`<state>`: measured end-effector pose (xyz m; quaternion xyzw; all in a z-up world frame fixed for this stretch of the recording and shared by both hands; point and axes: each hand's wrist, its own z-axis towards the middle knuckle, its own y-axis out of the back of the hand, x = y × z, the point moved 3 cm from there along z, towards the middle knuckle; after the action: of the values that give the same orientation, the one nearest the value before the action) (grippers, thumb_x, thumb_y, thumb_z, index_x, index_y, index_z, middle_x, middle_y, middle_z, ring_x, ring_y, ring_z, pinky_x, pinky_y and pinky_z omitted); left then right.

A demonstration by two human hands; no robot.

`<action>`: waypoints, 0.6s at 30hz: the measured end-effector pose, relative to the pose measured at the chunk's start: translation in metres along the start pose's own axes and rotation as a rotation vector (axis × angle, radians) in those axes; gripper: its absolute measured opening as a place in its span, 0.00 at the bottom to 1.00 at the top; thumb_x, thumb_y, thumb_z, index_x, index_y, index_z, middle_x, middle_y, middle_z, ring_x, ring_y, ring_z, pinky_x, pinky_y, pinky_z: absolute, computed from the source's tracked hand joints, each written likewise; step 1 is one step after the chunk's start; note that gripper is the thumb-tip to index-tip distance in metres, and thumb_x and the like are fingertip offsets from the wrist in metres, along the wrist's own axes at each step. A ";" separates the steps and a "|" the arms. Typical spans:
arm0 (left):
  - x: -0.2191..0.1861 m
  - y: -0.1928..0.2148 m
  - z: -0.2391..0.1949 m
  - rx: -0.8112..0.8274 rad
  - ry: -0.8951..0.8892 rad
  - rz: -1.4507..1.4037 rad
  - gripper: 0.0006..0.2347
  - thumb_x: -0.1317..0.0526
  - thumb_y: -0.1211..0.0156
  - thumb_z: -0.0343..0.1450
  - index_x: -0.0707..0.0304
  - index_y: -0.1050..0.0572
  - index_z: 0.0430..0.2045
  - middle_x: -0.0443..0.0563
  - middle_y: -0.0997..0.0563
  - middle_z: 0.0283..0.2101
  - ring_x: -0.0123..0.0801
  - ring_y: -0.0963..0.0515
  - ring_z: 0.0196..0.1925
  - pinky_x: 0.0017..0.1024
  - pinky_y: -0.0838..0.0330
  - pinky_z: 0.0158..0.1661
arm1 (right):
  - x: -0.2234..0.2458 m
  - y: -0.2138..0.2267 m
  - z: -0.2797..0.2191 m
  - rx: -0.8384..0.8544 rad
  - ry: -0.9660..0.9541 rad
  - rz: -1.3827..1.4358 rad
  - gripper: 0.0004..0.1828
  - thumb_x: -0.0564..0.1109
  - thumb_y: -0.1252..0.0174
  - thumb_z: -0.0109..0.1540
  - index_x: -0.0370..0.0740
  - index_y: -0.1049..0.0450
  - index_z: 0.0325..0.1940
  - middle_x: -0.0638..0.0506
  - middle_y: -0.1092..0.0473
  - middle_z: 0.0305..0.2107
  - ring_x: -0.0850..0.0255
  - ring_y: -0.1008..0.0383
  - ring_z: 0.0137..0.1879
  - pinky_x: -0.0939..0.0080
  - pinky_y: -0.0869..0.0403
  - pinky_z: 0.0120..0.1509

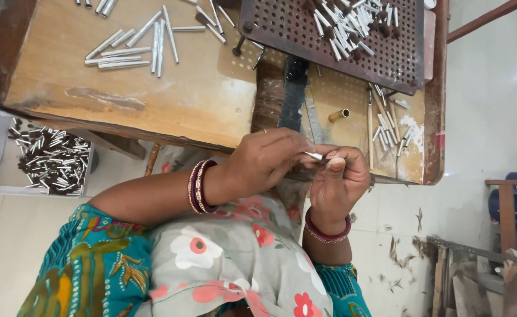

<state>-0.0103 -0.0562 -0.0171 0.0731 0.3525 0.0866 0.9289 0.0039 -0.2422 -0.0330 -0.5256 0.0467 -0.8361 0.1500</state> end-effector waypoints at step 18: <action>-0.005 0.003 -0.001 0.001 -0.002 -0.063 0.09 0.72 0.35 0.71 0.70 0.24 0.44 0.59 0.19 0.43 0.49 0.16 0.46 0.35 0.20 0.45 | 0.032 -0.010 -0.002 0.007 0.291 -0.587 0.15 0.46 0.35 0.69 0.29 0.26 0.44 0.38 0.22 0.41 0.60 0.19 0.40 0.66 0.20 0.47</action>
<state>-0.0149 -0.0546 -0.0146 0.0623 0.3536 0.0569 0.9316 -0.0131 -0.2425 -0.0035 -0.3910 -0.0890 -0.9102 -0.1038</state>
